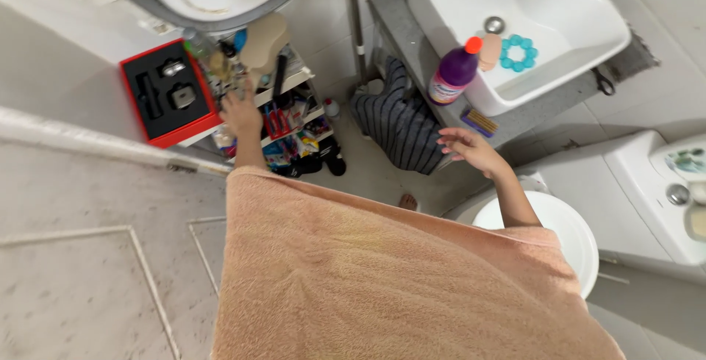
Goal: The person fills a bucket with water using a shower head, pours cleaning liquid into a sink and onto objects, and scrubs a brush and other bathroom items under running water.
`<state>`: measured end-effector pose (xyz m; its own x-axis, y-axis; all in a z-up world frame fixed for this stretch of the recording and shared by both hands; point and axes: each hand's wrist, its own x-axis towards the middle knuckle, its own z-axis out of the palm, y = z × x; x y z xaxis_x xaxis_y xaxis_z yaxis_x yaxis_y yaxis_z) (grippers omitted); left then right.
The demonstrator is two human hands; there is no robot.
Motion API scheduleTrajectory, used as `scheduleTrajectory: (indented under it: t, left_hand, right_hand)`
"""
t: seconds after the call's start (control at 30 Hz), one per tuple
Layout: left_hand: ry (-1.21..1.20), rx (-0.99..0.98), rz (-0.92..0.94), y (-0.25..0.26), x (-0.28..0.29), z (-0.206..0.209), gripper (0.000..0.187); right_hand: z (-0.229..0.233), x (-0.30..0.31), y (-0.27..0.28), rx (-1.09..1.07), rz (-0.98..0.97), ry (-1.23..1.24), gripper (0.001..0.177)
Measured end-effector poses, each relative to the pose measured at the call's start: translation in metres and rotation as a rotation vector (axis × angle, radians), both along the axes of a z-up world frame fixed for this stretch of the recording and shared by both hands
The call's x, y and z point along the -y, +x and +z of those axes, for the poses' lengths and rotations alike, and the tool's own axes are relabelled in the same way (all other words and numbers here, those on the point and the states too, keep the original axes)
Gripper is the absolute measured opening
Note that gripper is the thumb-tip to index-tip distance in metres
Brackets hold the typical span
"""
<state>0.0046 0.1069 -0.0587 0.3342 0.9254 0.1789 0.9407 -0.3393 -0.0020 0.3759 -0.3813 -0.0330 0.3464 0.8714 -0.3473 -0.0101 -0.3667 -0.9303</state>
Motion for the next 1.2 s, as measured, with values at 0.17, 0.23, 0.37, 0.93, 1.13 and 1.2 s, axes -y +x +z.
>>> scheduleTrajectory:
  t: [0.17, 0.23, 0.37, 0.93, 1.13, 1.2]
  left_hand:
    - [0.067, 0.143, 0.056, 0.022, 0.028, 0.032, 0.079]
    - [0.261, 0.285, 0.011, 0.04, 0.046, 0.043, 0.065]
    - [0.541, 0.563, -0.183, 0.09, 0.084, 0.063, 0.019]
    - [0.06, 0.981, -0.841, 0.24, 0.24, 0.087, 0.033]
    - [-0.025, 0.974, -0.839, 0.247, 0.255, 0.084, 0.033]
    - [-0.091, 0.964, -0.827, 0.246, 0.258, 0.083, 0.035]
  right_hand:
    - [-0.014, 0.011, 0.038, -0.029, -0.198, 0.09, 0.031]
    - [-0.028, 0.011, 0.06, 0.006, -0.329, 0.148, 0.027]
    - [-0.044, 0.012, 0.114, 0.102, -0.607, 0.269, 0.019]
    - [-0.115, -0.088, 0.236, 0.846, -0.527, 0.201, 0.068]
    - [-0.107, -0.121, 0.237, 1.12, -0.34, 0.161, 0.08]
    - [-0.1, -0.125, 0.235, 0.961, -0.288, 0.02, 0.078]
